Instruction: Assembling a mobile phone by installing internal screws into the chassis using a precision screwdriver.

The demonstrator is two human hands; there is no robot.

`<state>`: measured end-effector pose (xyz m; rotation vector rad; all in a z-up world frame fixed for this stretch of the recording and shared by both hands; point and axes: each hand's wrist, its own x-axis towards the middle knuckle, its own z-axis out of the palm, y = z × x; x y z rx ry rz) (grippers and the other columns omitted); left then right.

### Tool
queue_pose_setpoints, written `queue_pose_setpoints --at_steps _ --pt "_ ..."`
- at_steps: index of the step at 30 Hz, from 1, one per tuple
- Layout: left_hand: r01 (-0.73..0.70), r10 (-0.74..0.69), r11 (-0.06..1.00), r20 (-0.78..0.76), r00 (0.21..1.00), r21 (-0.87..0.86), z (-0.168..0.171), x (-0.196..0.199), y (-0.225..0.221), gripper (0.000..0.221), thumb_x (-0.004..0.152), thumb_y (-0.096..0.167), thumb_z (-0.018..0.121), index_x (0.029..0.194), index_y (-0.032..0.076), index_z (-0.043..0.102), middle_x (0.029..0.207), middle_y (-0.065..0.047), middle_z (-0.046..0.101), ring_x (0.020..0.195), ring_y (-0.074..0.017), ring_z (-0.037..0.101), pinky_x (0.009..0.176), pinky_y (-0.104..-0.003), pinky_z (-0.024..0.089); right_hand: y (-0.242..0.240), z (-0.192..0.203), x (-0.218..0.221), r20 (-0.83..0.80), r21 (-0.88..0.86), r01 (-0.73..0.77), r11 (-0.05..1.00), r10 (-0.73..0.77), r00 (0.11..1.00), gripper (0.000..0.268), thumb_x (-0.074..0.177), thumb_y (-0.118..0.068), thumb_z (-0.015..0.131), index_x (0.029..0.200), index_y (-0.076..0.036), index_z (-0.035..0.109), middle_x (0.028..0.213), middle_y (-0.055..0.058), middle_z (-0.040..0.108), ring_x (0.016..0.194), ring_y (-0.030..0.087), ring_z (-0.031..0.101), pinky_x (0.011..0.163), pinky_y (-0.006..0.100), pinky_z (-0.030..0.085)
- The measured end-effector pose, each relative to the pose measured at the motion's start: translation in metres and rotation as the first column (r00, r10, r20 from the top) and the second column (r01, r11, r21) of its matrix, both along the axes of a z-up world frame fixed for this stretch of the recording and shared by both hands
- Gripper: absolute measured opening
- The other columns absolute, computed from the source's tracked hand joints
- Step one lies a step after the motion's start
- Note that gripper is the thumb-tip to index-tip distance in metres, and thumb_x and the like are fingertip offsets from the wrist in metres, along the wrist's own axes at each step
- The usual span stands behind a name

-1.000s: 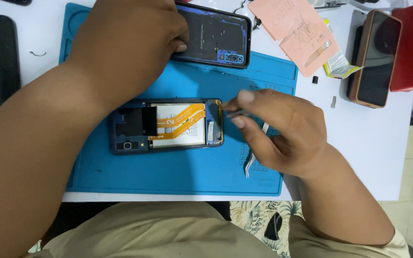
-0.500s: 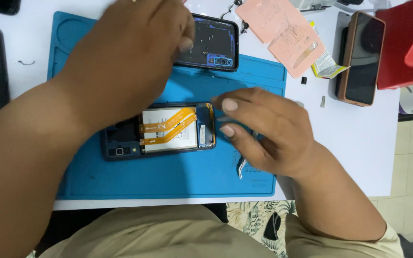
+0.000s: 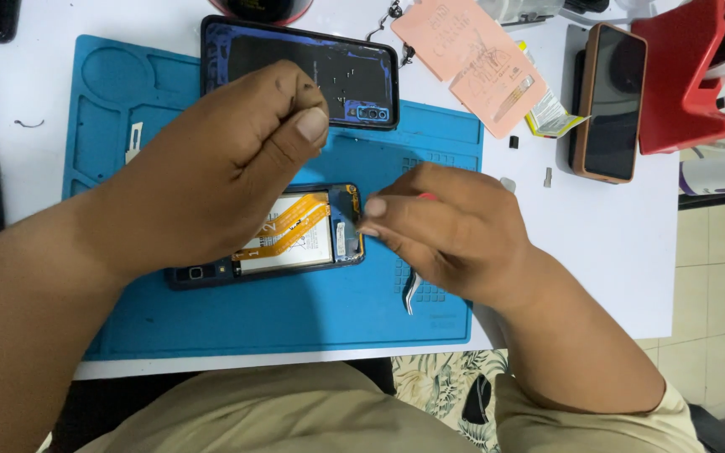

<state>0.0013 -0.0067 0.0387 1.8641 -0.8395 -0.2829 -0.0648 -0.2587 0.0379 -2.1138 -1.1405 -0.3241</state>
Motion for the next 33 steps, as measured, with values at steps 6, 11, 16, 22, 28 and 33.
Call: queue_pose_setpoints --at_steps 6,11,16,22,28,33 --pt "-0.039 0.039 0.999 -0.194 0.980 0.007 0.007 -0.003 -0.001 0.027 0.111 0.031 0.036 0.096 0.015 0.052 0.088 0.004 0.055 0.081 -0.0111 0.052 0.079 -0.029 0.043 -0.005 -0.004 -0.003 -0.050 -0.059 -0.086 0.995 0.083 0.995 0.042 0.113 0.010 0.045 0.152 -0.007 0.040 0.107 0.018 0.064 0.098 0.038 0.072 0.090 0.045 0.063" --pt "-0.029 0.033 0.999 -0.280 0.959 0.019 0.007 -0.003 0.000 0.031 0.109 0.037 0.036 0.094 0.017 0.054 0.086 0.005 0.056 0.078 -0.0087 0.053 0.073 -0.027 0.045 -0.002 -0.003 -0.002 0.020 -0.068 -0.030 0.997 0.031 0.999 0.031 0.111 0.001 0.066 0.136 -0.007 0.051 0.101 0.021 0.067 0.080 0.032 0.066 0.070 0.039 0.054" --pt "-0.039 0.062 0.997 -0.423 0.904 0.062 0.009 -0.001 -0.002 0.035 0.108 0.040 0.039 0.092 0.016 0.059 0.078 0.004 0.056 0.071 -0.0074 0.054 0.065 -0.025 0.046 -0.003 -0.006 -0.004 0.005 -0.021 -0.060 0.998 0.060 0.998 0.036 0.113 0.004 0.056 0.146 -0.004 0.043 0.110 0.027 0.069 0.091 0.037 0.070 0.077 0.040 0.059" --pt "-0.011 0.038 0.998 -0.450 0.892 0.062 0.010 -0.001 0.000 0.035 0.107 0.040 0.040 0.091 0.017 0.060 0.081 0.004 0.058 0.072 -0.0079 0.054 0.069 -0.025 0.048 -0.001 -0.005 -0.010 -0.024 0.235 -0.011 0.972 0.017 1.000 0.063 0.106 0.010 0.055 0.157 -0.011 0.024 0.109 0.041 0.062 0.096 0.050 0.077 0.087 0.053 0.071" --pt "0.030 -0.007 0.998 -0.426 0.905 0.048 0.010 -0.001 -0.001 0.035 0.107 0.041 0.040 0.091 0.018 0.061 0.076 0.004 0.054 0.069 -0.0095 0.051 0.067 -0.027 0.045 0.001 -0.011 -0.016 0.161 0.310 0.169 0.936 -0.227 0.961 0.084 0.096 0.017 0.061 0.156 -0.018 0.015 0.172 -0.007 0.019 0.090 0.061 0.080 0.089 0.077 0.078" --pt "0.030 0.039 0.991 -0.494 0.868 0.131 0.015 -0.002 -0.001 0.037 0.106 0.043 0.039 0.088 0.019 0.060 0.070 0.003 0.057 0.057 -0.0081 0.058 0.050 -0.028 0.045 0.016 0.002 -0.010 0.241 0.257 0.178 0.950 -0.241 0.940 0.049 0.100 0.012 0.052 0.132 -0.007 0.021 0.095 0.040 0.062 0.083 0.037 0.075 0.083 0.053 0.070"
